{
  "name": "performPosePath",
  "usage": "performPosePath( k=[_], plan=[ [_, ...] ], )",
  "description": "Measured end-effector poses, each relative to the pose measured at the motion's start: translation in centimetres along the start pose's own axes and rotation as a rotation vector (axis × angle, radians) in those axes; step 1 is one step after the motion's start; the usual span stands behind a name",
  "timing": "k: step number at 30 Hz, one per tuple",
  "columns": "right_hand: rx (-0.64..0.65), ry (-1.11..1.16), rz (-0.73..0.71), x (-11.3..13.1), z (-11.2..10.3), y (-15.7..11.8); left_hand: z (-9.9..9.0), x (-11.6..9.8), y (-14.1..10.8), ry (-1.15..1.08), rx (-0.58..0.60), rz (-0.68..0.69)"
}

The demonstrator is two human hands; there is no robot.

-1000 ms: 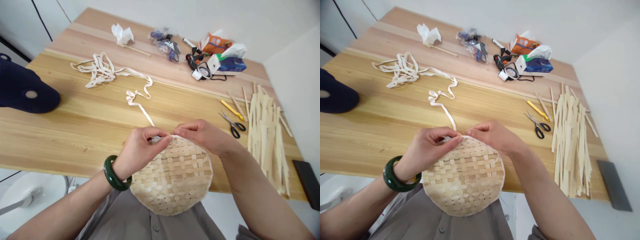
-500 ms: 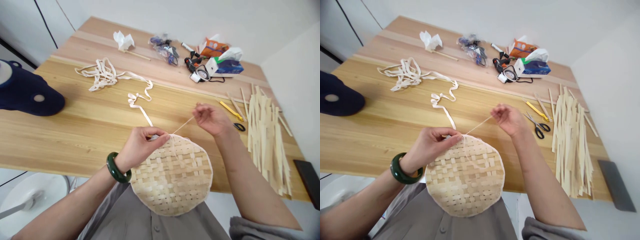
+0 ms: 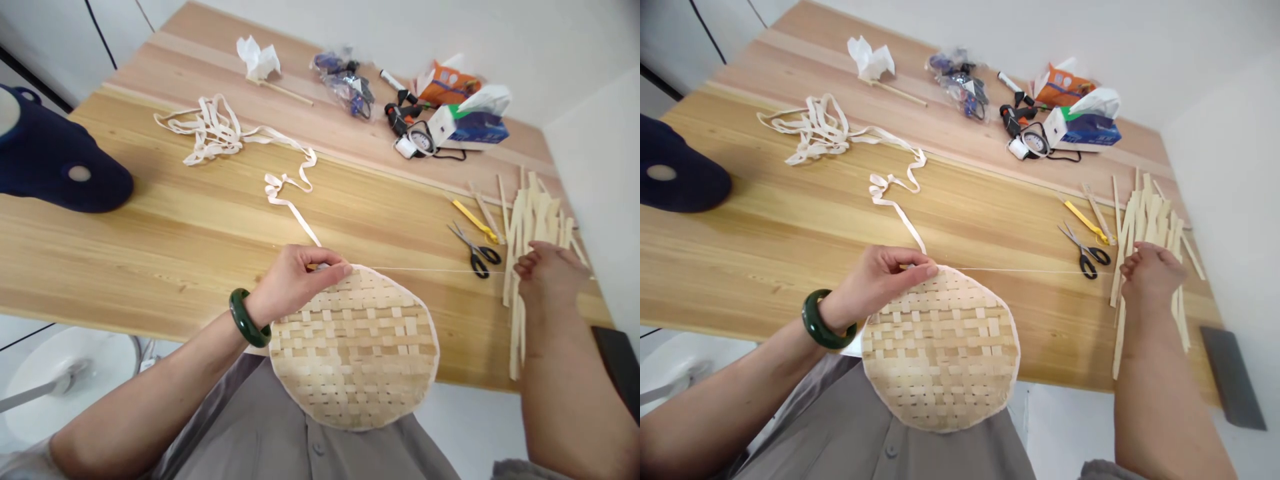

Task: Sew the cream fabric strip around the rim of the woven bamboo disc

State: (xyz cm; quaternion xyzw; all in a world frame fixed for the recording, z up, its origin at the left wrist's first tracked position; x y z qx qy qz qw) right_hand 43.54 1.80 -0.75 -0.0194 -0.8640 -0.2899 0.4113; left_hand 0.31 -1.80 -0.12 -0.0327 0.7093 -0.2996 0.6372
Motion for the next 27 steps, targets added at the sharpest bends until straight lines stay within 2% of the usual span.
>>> performPosePath(
  k=[3, 6, 9, 13, 15, 16, 18, 20, 24, 27],
  plan=[
    [-0.082, 0.049, 0.157, -0.4, -0.2, -1.1, -0.1, 0.1, 0.2, -0.063, 0.026, -0.042],
    [-0.013, 0.127, 0.265, 0.9, 1.1, -1.8, -0.4, 0.2, 0.2, -0.063, 0.033, -0.083],
    [0.181, 0.246, 0.337, 3.9, 3.8, -2.5, -0.4, 0.0, 0.3, -0.051, 0.03, -0.099],
    [0.437, 0.427, 0.322, 10.8, 8.1, -4.1, -0.1, -0.3, 0.6, -0.046, 0.047, -0.111],
    [0.707, 0.546, 0.138, 14.8, 9.9, -5.1, 0.0, -0.4, 0.7, -0.028, 0.039, -0.124],
    [0.849, 0.534, 0.064, 16.5, 10.5, -5.6, 0.0, -0.5, 0.8, -0.019, 0.036, -0.127],
    [0.981, 0.465, -0.003, 18.8, 11.1, -6.3, 0.0, -0.6, 0.9, -0.017, 0.031, -0.109],
    [0.993, 0.376, 0.025, 19.6, 11.3, -6.8, -0.1, -0.8, 0.9, -0.031, 0.035, -0.064],
    [0.925, 0.292, 0.057, 19.4, 11.0, -7.2, 0.0, -1.0, 0.9, -0.024, 0.075, -0.034],
    [0.899, 0.277, 0.053, 19.3, 10.7, -7.4, -0.4, -1.2, 1.1, 0.048, 0.019, -0.031]
  ],
)
Point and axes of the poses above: each hand's wrist, its own y-axis towards the middle knuckle, its own z-axis out of the palm, x = y × z, the point moved 2 cm from there along y, towards the middle knuckle, and after that the axes turned 13 degrees about -z, right-handed, at the moved point
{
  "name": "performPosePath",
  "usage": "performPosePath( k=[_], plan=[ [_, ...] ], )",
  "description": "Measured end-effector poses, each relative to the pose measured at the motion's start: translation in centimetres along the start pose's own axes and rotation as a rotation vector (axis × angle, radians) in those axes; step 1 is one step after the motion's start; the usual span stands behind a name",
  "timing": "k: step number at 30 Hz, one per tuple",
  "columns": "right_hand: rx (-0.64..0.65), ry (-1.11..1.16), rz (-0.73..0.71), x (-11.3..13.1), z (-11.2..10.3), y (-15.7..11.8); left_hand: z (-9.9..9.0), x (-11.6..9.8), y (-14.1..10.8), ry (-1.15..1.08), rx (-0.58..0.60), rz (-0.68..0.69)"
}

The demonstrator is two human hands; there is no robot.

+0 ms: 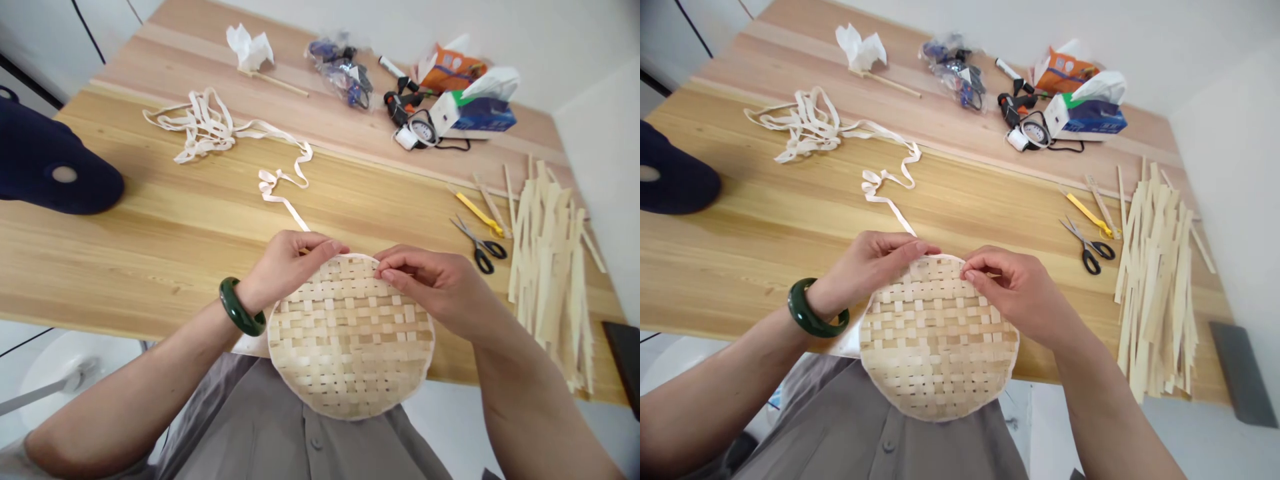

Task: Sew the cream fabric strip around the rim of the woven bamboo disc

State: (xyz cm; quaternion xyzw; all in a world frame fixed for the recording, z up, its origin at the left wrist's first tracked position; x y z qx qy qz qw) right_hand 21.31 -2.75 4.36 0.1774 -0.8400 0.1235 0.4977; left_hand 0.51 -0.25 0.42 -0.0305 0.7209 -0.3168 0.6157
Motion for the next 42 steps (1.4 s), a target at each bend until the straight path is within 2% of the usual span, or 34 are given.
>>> performPosePath(
  k=[2, 6, 10, 13, 18, 23, 25, 27, 30, 33, 35, 37, 38, 40, 42],
  plan=[
    [-0.012, 0.008, 0.003, 0.2, -0.1, -0.2, -0.4, -0.2, 0.3, 0.073, 0.011, 0.013],
    [-0.001, 0.023, 0.017, 0.3, -0.3, -0.3, -1.6, -0.8, 1.2, 0.268, 0.126, 0.07],
    [-0.016, 0.022, 0.022, 0.0, -0.7, -0.8, -2.8, -1.4, 1.8, 0.364, 0.197, 0.239],
    [-0.048, 0.017, 0.024, -0.3, -1.0, -1.3, -3.5, -1.7, 2.2, 0.416, 0.177, 0.394],
    [-0.141, 0.024, 0.009, -0.8, -1.5, -1.9, -5.1, -1.5, 1.9, 0.588, 0.005, 0.689],
    [-0.317, 0.049, -0.038, -1.9, -2.2, -2.1, -7.0, -0.6, -0.8, 1.006, -0.347, 0.921],
    [-0.374, 0.019, -0.055, -2.3, -2.5, -2.1, -7.7, 0.2, -2.2, 1.131, -0.482, 0.911],
    [-0.42, -0.026, -0.073, -2.6, -2.8, -2.3, -8.3, 1.4, -3.4, 1.211, -0.557, 0.827],
    [-0.436, -0.076, -0.096, -2.5, -3.1, -2.5, -8.9, 2.9, -4.6, 1.269, -0.549, 0.722],
    [-0.417, -0.107, -0.123, -1.9, -3.3, -2.6, -8.8, 2.8, -4.8, 1.24, -0.563, 0.672],
    [-0.413, -0.142, -0.144, -1.4, -3.5, -2.8, -8.1, 1.7, -4.1, 1.134, -0.52, 0.681],
    [-0.396, -0.176, -0.17, -0.8, -3.7, -3.0, -6.7, 0.0, -2.7, 0.918, -0.385, 0.727],
    [-0.389, -0.188, -0.179, -0.4, -3.9, -3.2, -5.7, -0.8, -1.6, 0.798, -0.305, 0.695],
    [-0.378, -0.198, -0.177, 0.4, -4.4, -3.7, -3.4, -2.2, 0.8, 0.567, -0.058, 0.616],
    [-0.382, -0.201, -0.153, 1.1, -5.1, -4.4, -0.7, -3.1, 3.1, 0.415, 0.257, 0.466]
  ],
)
Point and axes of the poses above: each hand's wrist, its own y-axis towards the middle knuckle, its own z-axis out of the palm, x = y × z, the point moved 2 cm from there along y, towards the middle knuckle, and after that the axes turned 13 degrees about -z, right-handed, at the moved point
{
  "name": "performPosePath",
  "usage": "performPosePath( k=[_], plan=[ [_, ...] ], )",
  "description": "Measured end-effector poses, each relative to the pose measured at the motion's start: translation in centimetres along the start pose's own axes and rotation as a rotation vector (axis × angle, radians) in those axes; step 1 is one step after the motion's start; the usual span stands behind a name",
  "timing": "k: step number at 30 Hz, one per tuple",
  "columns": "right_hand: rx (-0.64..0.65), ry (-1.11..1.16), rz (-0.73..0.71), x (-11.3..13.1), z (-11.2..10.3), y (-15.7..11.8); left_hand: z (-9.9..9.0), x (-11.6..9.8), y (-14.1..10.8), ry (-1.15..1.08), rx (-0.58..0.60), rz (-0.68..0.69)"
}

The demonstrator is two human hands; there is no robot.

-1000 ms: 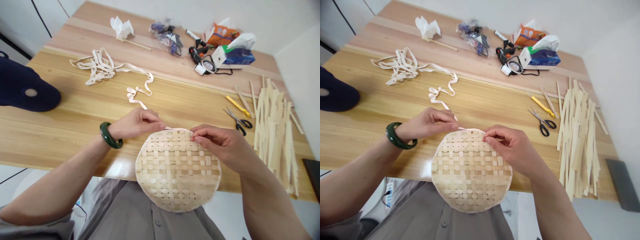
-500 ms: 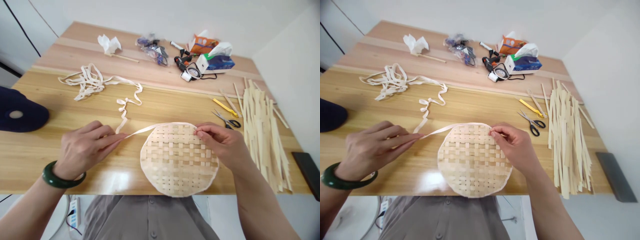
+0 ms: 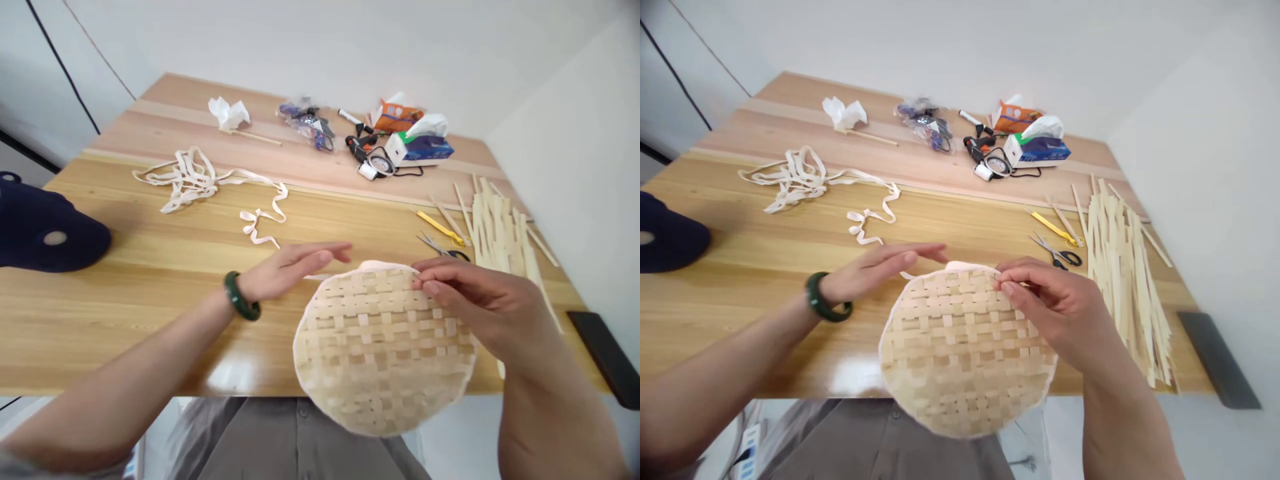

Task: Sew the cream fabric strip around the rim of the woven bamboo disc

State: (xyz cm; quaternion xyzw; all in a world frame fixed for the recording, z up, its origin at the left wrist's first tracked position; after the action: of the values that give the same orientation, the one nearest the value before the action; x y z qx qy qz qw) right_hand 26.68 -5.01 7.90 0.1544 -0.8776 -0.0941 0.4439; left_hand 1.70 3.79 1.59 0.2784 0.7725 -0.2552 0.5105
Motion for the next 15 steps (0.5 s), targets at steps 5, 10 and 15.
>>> performPosePath(
  k=[5, 10, 15],
  plan=[
    [-0.064, -0.059, 0.124, 0.3, -2.9, -1.4, 2.2, 0.0, 2.9, -0.074, 0.459, -0.14],
    [-0.147, -0.041, 0.257, -2.2, -3.9, -2.7, -2.2, 1.9, -1.8, 0.255, 0.149, -0.191],
    [-0.125, 0.032, 0.245, -4.1, -2.2, -2.1, -6.9, 4.7, -10.7, 0.626, -0.455, 0.008]
  ],
)
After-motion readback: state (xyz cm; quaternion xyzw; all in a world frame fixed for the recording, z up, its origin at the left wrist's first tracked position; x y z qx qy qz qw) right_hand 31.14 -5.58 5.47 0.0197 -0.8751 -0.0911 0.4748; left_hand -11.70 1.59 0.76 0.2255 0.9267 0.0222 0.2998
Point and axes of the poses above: each hand's wrist, its own y-axis towards the middle knuckle, its own z-axis out of the palm, x = y × z, the point moved 2 cm from there along y, towards the middle knuckle, and after that the axes turned 13 degrees about -z, right-handed, at the moved point
